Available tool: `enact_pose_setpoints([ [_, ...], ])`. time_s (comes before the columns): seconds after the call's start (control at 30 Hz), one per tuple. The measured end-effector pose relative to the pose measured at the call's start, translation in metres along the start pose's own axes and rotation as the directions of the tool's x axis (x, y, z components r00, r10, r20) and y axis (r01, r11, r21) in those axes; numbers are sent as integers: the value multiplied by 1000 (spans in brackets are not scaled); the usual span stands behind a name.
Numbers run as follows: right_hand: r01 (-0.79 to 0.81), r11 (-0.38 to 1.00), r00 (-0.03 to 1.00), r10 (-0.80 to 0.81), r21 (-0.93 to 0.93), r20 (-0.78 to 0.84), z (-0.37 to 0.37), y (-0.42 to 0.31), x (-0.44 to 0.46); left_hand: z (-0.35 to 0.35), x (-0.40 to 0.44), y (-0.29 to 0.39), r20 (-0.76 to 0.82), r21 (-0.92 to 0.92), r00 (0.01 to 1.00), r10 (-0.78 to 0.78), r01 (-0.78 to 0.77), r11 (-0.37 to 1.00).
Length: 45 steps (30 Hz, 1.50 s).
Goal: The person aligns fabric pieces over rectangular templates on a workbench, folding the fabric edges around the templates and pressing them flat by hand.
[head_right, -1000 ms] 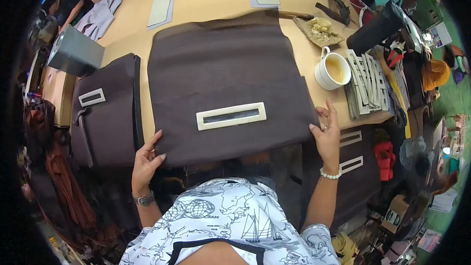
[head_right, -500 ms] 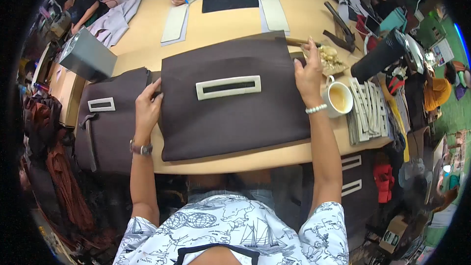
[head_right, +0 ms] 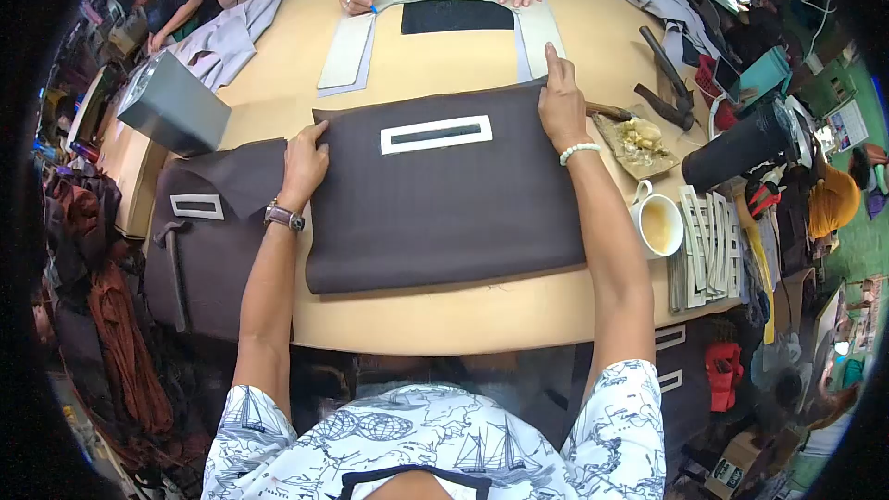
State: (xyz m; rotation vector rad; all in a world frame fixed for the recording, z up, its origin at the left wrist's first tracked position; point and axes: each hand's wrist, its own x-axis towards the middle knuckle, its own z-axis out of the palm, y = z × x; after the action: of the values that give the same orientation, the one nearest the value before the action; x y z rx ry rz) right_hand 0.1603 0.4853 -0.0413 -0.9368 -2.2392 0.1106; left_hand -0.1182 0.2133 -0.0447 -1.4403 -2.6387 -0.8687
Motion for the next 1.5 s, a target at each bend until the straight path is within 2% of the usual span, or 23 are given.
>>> enact_pose_setpoints([
  [0.03, -18, 1000, 1000, 18, -5, 15, 0, -1, 1, -2, 0, 2, 48, 14, 999, -21, 20, 1000],
  [0.07, -37, 999, 999, 37, -10, 31, 0, -2, 0, -3, -3, 3, -4, 73, 1000, 18, -17, 997],
  [0.13, 17, 997, 992, -27, -76, -123, -6, -15, -7, -6, -11, 12, -98, 193, 990, 104, -84, 978],
  [0.2, 38, 998, 979, -47, -49, -200, -21, -42, -20, -26, -27, 36, -40, 224, 991, 127, -115, 968],
  [0.27, 98, 995, 986, -97, 3, -136, -43, -79, -52, -42, -54, 59, 19, 203, 976, 215, -215, 955],
  [0.3, 56, 992, 998, -55, 111, -9, -61, -109, -75, -44, -73, 68, 42, 164, 955, 292, -295, 941],
  [0.43, 123, 954, 905, -220, 272, 363, -74, -181, -188, -35, -162, 105, 377, -51, 810, 450, -467, 883],
  [0.47, 15, 941, 852, -189, 338, 488, -85, -198, -205, -30, -181, 109, 417, -99, 798, 435, -436, 895],
  [0.5, -61, 928, 843, -150, 369, 517, -86, -203, -225, -25, -197, 109, 457, -142, 786, 417, -399, 906],
  [0.67, -76, 996, 871, 42, 50, 490, -115, -168, -248, -36, -227, 89, 511, 49, 814, 276, -348, 936],
  [0.8, -144, 976, 905, 197, -163, 377, -139, -108, -252, -55, -240, 68, 502, 146, 843, 192, -302, 942],
  [0.87, -212, 905, 918, 314, -370, 244, -147, -70, -255, -60, -246, 60, 430, 195, 896, 114, -215, 957],
  [0.97, -399, 900, 890, 426, -175, 162, -153, -53, -244, -62, -244, 47, 229, 248, 973, -13, -46, 968],
  [1.0, -326, 915, 935, 349, -237, 64, -147, -54, -240, -63, -238, 48, 173, 216, 981, -89, 50, 975],
  [1.03, -373, 903, 921, 387, -211, 29, -143, -56, -233, -62, -231, 50, 117, 176, 979, -167, 145, 974],
  [1.07, -416, 891, 907, 422, -184, -6, -140, -58, -226, -56, -225, 56, -43, 235, 996, -72, 80, 969],
  [1.17, -521, 846, 853, 520, -114, -37, -128, -64, -208, -46, -202, 74, -47, 203, 980, -194, 200, 959],
  [1.2, -555, 827, 832, 554, -91, -36, -126, -65, -206, -37, -200, 63, -136, 149, 988, -71, 92, 985],
  [1.27, -614, 781, 786, 618, 115, -1, -131, -68, -202, -36, -196, 52, -28, -257, 960, -279, 263, 930],
  [1.33, -596, 768, 790, 613, 233, 2, -135, -71, -203, -44, -198, 48, 125, -597, 913, -388, 382, 706],
  [1.37, -561, 791, 812, 583, 244, -21, -141, -68, -209, -47, -206, 36, 217, -667, 867, -449, 468, 580],
  [1.43, -569, 774, 805, 593, 279, 0, -156, -66, -222, -70, -219, 51, 341, -798, 863, -372, 475, 371],
  [1.5, -647, 692, 747, 660, 321, 82, -174, -67, -235, -84, -241, 54, 411, -776, 880, -237, 474, 417],
])
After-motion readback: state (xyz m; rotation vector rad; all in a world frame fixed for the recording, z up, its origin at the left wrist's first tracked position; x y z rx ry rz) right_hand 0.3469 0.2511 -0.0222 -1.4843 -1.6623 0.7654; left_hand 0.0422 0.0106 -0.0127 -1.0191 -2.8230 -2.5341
